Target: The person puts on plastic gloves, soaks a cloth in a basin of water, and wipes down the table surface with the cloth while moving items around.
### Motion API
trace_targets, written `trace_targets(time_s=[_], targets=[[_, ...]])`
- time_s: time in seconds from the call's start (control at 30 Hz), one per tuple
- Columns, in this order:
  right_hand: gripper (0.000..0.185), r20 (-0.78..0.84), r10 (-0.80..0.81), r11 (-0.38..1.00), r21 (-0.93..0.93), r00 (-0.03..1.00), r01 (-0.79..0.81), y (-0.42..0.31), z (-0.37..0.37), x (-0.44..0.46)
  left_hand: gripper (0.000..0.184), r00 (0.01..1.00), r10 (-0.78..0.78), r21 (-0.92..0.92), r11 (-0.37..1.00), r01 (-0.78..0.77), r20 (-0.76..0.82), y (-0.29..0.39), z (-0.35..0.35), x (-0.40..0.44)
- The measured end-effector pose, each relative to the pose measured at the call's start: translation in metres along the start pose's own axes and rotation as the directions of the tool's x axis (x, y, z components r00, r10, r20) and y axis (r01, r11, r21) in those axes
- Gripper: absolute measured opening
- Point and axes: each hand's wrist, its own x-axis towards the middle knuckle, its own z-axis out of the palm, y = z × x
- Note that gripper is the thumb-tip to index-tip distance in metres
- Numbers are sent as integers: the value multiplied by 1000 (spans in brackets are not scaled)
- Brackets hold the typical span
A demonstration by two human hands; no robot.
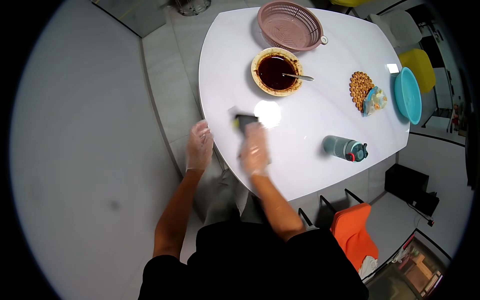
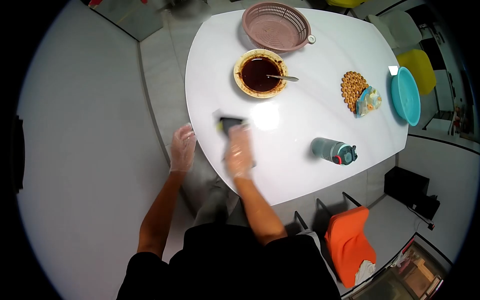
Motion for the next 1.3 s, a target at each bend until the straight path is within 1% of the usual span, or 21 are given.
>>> trace_targets(time_s=[0.07,0.17,0.2,0.27,0.3,0.33,0.4,0.47,0.5,0.57,0.67,0.7,0.8,0.83,0.93,0.97,1.07,1.1,1.2,1.23,1.3], targets=[[56,128,-217,973,106,968,204,-38,5,-25,49,992,122,-68,990,-120,22,9,11,15],[57,266,-266,962,134,927,238,-43,-16,-19,50,967,253,-135,959,-249,17,7,28,51],[58,246,-274,961,112,930,253,-33,-17,-18,50,956,292,-158,945,-286,17,6,35,66],[62,200,-285,958,52,937,281,3,-23,-11,53,985,136,-77,989,-129,105,17,51,95],[62,203,-208,976,-23,957,217,19,-39,-5,55,988,56,-35,998,-51,145,24,61,106],[62,201,-129,984,-98,971,151,37,-58,0,57,982,-71,-71,994,84,173,42,73,111],[61,22,70,988,-143,997,-66,79,-82,2,62,920,-312,-123,930,348,237,89,96,118],[57,-168,254,958,-90,953,-271,97,-99,-5,67,874,-358,-66,914,400,329,95,112,129],[54,-200,267,940,-161,943,-300,97,-100,-12,68,852,-372,-59,905,421,369,100,119,132],[53,-210,285,934,-158,935,-320,87,-97,-25,67,819,-379,5,909,417,432,102,129,139],[54,-224,294,932,-149,929,-331,89,-89,-37,65,827,-391,-92,882,462,404,100,143,137],[54,-224,294,932,-146,929,-331,91,-88,-37,62,849,-394,-147,873,465,353,97,148,138],[57,-218,315,929,-129,924,-347,92,-88,-36,62,850,-399,-200,854,481,342,78,145,156],[58,-206,327,925,-130,922,-357,91,-91,-35,62,859,-363,-196,871,450,361,75,144,161],[57,-189,346,920,-121,919,-372,88,-94,-33,63,873,-374,-168,883,439,315,79,143,181],[56,-189,348,920,-119,918,-373,88,-95,-32,67,881,-355,-131,902,411,313,76,143,188],[56,-158,384,904,-138,910,-405,86,-97,-30,66,839,-365,-31,911,411,403,112,141,181],[62,-155,374,910,-129,914,-395,89,-95,-32,68,828,-367,7,916,402,423,113,141,184],[61,-166,358,918,-119,919,-379,91,-92,-35,70,786,-389,28,903,429,481,119,141,188],[56,-183,348,922,-112,920,-371,88,-94,-34,73,783,-381,29,906,423,492,120,144,188],[57,-177,355,920,-110,918,-377,87,-96,-33,77,760,-385,19,897,441,523,115,156,191]])
